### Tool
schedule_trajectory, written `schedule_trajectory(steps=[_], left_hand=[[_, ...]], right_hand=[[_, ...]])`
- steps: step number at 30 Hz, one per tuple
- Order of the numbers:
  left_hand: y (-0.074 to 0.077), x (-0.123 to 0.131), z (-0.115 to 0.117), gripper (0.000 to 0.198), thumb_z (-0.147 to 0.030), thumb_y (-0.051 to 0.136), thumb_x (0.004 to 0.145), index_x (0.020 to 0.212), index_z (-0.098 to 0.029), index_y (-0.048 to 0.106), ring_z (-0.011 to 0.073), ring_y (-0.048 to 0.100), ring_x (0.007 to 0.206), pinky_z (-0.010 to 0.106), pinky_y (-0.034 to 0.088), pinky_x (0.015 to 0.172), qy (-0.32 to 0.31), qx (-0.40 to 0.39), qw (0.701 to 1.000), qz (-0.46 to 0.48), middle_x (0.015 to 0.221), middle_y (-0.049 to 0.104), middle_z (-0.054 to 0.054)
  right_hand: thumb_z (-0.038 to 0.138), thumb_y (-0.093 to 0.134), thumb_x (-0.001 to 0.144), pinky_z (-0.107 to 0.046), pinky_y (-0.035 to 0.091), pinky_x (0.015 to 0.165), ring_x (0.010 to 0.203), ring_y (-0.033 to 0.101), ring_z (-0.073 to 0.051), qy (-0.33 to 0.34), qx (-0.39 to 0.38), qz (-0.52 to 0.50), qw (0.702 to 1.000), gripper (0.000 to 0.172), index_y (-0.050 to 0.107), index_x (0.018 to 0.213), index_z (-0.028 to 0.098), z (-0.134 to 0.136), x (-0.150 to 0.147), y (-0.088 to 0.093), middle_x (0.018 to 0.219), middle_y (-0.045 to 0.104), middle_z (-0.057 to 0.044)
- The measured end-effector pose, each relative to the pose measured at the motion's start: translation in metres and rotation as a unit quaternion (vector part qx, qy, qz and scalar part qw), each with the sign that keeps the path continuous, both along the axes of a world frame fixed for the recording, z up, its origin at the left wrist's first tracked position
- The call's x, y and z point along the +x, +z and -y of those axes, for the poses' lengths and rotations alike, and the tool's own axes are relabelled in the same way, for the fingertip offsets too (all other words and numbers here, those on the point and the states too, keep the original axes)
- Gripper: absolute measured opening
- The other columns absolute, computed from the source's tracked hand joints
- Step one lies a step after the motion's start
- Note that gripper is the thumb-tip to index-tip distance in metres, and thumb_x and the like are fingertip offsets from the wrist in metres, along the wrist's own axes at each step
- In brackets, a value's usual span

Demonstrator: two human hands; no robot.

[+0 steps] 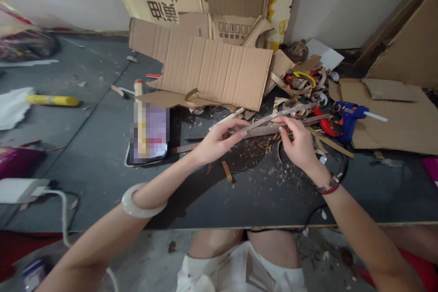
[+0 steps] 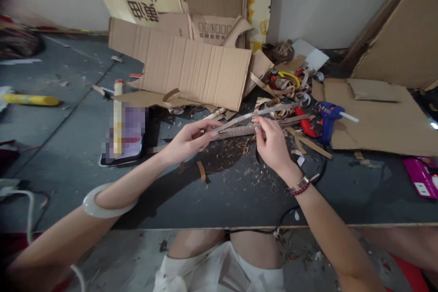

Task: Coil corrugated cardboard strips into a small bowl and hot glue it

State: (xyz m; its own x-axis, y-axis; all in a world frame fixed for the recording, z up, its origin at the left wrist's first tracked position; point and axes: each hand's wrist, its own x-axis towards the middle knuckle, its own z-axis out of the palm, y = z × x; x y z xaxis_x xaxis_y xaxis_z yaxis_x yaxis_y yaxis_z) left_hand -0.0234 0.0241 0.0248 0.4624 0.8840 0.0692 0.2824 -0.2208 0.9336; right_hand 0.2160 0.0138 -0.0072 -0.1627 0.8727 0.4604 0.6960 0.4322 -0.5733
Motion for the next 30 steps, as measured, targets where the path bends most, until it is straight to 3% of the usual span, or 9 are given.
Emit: schedule_trajectory(steps=[3, 7, 12, 15, 19, 21, 30], left_hand=[[0.001, 0.000, 0.000, 0.029, -0.031, 0.055, 0.089, 0.112, -0.013, 0.059, 0.0045, 0.037, 0.045, 0.017, 0.030, 0.042, -0.005, -0.044, 0.999, 0.006, 0.061, 0.043, -0.005], [-0.003, 0.001, -0.001, 0.028, -0.028, 0.057, 0.087, 0.111, -0.014, 0.060, 0.0044, 0.037, 0.049, 0.017, 0.031, 0.044, -0.032, -0.038, 0.999, 0.007, 0.066, 0.043, -0.004], [-0.008, 0.003, 0.001, 0.025, -0.026, 0.062, 0.083, 0.106, -0.014, 0.062, 0.0041, 0.041, 0.051, 0.015, 0.033, 0.045, -0.064, -0.044, 0.997, 0.010, 0.068, 0.047, -0.003], [-0.008, 0.003, 0.002, 0.029, -0.028, 0.064, 0.082, 0.107, -0.014, 0.061, 0.0041, 0.044, 0.046, 0.015, 0.036, 0.043, -0.067, -0.107, 0.992, 0.023, 0.066, 0.053, -0.003], [-0.007, 0.001, 0.000, 0.037, -0.036, 0.058, 0.087, 0.114, -0.010, 0.061, 0.0082, 0.055, 0.047, 0.019, 0.047, 0.045, -0.082, -0.251, 0.962, 0.067, 0.074, 0.068, 0.005], [-0.006, -0.001, -0.002, 0.035, -0.036, 0.058, 0.087, 0.108, -0.009, 0.064, 0.0101, 0.060, 0.053, 0.021, 0.051, 0.049, -0.105, -0.291, 0.947, 0.092, 0.082, 0.072, 0.010], [-0.004, -0.002, -0.002, 0.030, -0.035, 0.067, 0.081, 0.101, -0.012, 0.066, 0.0124, 0.069, 0.062, 0.020, 0.054, 0.054, -0.169, -0.367, 0.912, 0.066, 0.099, 0.074, 0.013]], right_hand=[[0.032, 0.050, 0.092, -0.039, 0.053, 0.088, 0.103, 0.063, -0.021, 0.017, -0.067, -0.152, 0.986, 0.032, 0.057, 0.122, 0.023, 0.002, -0.002, 0.005, 0.114, 0.066, -0.008], [0.038, 0.059, 0.087, -0.035, 0.057, 0.077, 0.094, 0.066, -0.019, 0.018, -0.157, -0.334, 0.929, 0.030, 0.062, 0.115, 0.027, 0.001, -0.002, 0.010, 0.108, 0.069, -0.004], [0.037, 0.064, 0.083, -0.027, 0.053, 0.061, 0.078, 0.065, -0.014, 0.016, -0.178, -0.449, 0.875, 0.024, 0.066, 0.106, 0.028, -0.001, -0.001, 0.016, 0.099, 0.070, -0.002], [0.034, 0.067, 0.081, -0.023, 0.050, 0.058, 0.071, 0.063, -0.010, 0.008, -0.182, -0.496, 0.849, 0.020, 0.067, 0.099, 0.027, -0.002, -0.001, 0.019, 0.092, 0.071, 0.000], [0.034, 0.068, 0.079, -0.023, 0.049, 0.056, 0.063, 0.060, -0.008, -0.017, -0.163, -0.509, 0.845, 0.017, 0.067, 0.094, 0.024, -0.003, 0.000, 0.019, 0.087, 0.070, 0.000], [0.034, 0.068, 0.079, -0.023, 0.048, 0.056, 0.063, 0.059, -0.008, -0.025, -0.146, -0.508, 0.848, 0.017, 0.067, 0.093, 0.024, -0.005, 0.001, 0.019, 0.087, 0.069, 0.000], [0.030, 0.068, 0.080, -0.021, 0.047, 0.055, 0.062, 0.059, -0.007, -0.020, -0.131, -0.517, 0.846, 0.016, 0.068, 0.096, 0.027, -0.006, 0.002, 0.019, 0.086, 0.069, 0.002]])
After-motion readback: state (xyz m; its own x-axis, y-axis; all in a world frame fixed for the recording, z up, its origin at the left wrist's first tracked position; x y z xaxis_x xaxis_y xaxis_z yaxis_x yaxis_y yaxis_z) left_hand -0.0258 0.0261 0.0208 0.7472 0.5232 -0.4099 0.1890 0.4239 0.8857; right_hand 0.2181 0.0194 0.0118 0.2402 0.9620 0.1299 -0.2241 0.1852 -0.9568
